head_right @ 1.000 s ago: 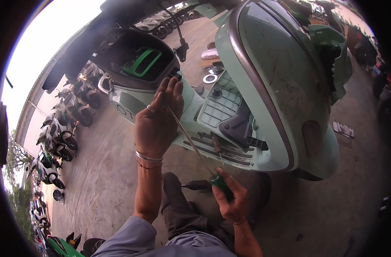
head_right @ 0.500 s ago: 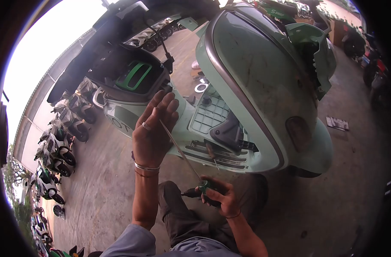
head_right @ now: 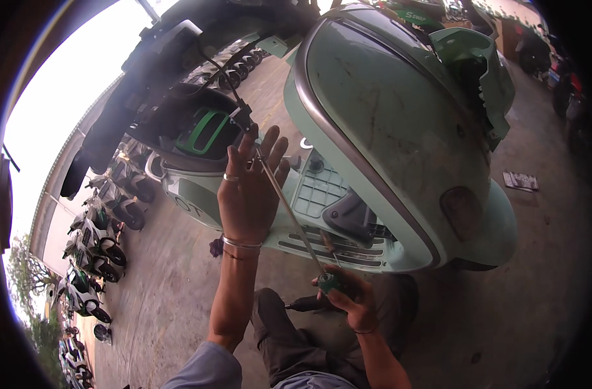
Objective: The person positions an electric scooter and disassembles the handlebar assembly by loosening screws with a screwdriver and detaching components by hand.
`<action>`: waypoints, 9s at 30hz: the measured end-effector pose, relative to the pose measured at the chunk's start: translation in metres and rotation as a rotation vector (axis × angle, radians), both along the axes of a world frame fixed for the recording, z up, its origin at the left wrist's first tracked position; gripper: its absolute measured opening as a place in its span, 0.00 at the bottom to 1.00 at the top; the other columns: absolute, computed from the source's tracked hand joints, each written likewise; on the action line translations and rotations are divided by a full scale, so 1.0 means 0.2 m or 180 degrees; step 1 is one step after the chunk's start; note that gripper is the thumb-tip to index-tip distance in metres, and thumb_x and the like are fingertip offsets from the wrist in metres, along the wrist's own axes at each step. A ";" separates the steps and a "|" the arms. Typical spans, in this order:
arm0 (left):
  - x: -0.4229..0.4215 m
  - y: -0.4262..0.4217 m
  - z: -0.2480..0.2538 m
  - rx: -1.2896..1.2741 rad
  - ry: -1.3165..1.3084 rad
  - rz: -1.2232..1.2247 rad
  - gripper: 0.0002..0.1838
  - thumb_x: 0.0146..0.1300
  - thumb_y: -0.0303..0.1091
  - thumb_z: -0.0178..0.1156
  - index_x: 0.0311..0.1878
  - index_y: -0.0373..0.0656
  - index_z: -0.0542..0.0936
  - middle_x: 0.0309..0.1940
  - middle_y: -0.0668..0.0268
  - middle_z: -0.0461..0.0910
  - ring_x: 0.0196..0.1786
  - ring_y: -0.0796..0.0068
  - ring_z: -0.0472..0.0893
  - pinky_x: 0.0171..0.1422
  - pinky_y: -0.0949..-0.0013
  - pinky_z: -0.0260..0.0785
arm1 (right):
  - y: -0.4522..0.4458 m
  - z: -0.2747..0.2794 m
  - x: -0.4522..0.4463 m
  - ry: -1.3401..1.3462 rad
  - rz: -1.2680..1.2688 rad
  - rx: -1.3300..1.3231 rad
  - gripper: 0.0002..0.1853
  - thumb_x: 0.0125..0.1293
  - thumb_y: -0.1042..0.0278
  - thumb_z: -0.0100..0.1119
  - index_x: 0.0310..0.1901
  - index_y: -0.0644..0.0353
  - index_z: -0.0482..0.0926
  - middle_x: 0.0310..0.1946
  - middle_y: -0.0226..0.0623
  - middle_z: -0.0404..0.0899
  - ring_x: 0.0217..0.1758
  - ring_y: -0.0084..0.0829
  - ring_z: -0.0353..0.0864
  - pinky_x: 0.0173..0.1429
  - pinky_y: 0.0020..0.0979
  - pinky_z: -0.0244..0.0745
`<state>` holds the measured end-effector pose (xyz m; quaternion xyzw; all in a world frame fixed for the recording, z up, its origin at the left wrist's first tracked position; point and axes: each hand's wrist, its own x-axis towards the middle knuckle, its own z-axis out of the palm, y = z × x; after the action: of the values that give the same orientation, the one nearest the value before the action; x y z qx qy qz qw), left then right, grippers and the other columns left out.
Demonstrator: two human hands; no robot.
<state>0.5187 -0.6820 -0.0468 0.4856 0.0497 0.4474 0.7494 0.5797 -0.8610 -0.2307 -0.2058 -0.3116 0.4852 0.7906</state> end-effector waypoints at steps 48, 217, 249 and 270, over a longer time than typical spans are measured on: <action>0.16 0.08 0.59 0.2764 0.0059 0.3715 0.16 0.61 0.16 0.54 0.51 0.30 0.83 0.47 0.56 0.84 0.44 0.69 0.86 0.48 0.70 0.84 | 0.02 0.00 0.01 -0.0182 -0.0131 -0.0136 0.26 0.64 0.77 0.66 0.64 0.66 0.75 0.47 0.51 0.85 0.44 0.29 0.85 0.54 0.32 0.79; -0.82 -0.28 0.89 0.4491 0.2040 0.4536 0.33 0.79 0.54 0.38 0.66 0.33 0.74 0.65 0.52 0.75 0.72 0.60 0.70 0.76 0.50 0.60 | 0.65 0.51 0.23 -0.2331 -0.2167 0.0550 0.20 0.69 0.78 0.56 0.63 0.61 0.77 0.47 0.44 0.82 0.47 0.37 0.83 0.50 0.33 0.76; -0.77 -0.05 1.09 0.3457 0.3740 0.2350 0.64 0.48 0.80 0.59 0.70 0.26 0.66 0.56 0.45 0.78 0.51 0.58 0.83 0.52 0.61 0.78 | 0.77 0.54 0.16 -0.2068 -0.2130 0.0727 0.20 0.71 0.78 0.54 0.64 0.63 0.76 0.59 0.49 0.80 0.63 0.44 0.80 0.63 0.36 0.76; -0.77 -0.10 1.05 0.3230 0.3584 0.2324 0.63 0.50 0.79 0.57 0.74 0.30 0.62 0.68 0.48 0.70 0.68 0.56 0.74 0.66 0.61 0.70 | 0.70 0.54 0.18 -0.2156 -0.2159 0.0539 0.20 0.69 0.79 0.55 0.62 0.63 0.77 0.46 0.45 0.82 0.44 0.37 0.83 0.48 0.32 0.77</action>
<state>0.3651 -0.7016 0.1627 0.8677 0.3630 0.3207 0.1116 0.6154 -0.7205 -0.1228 -0.3771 -0.5051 0.0789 0.7723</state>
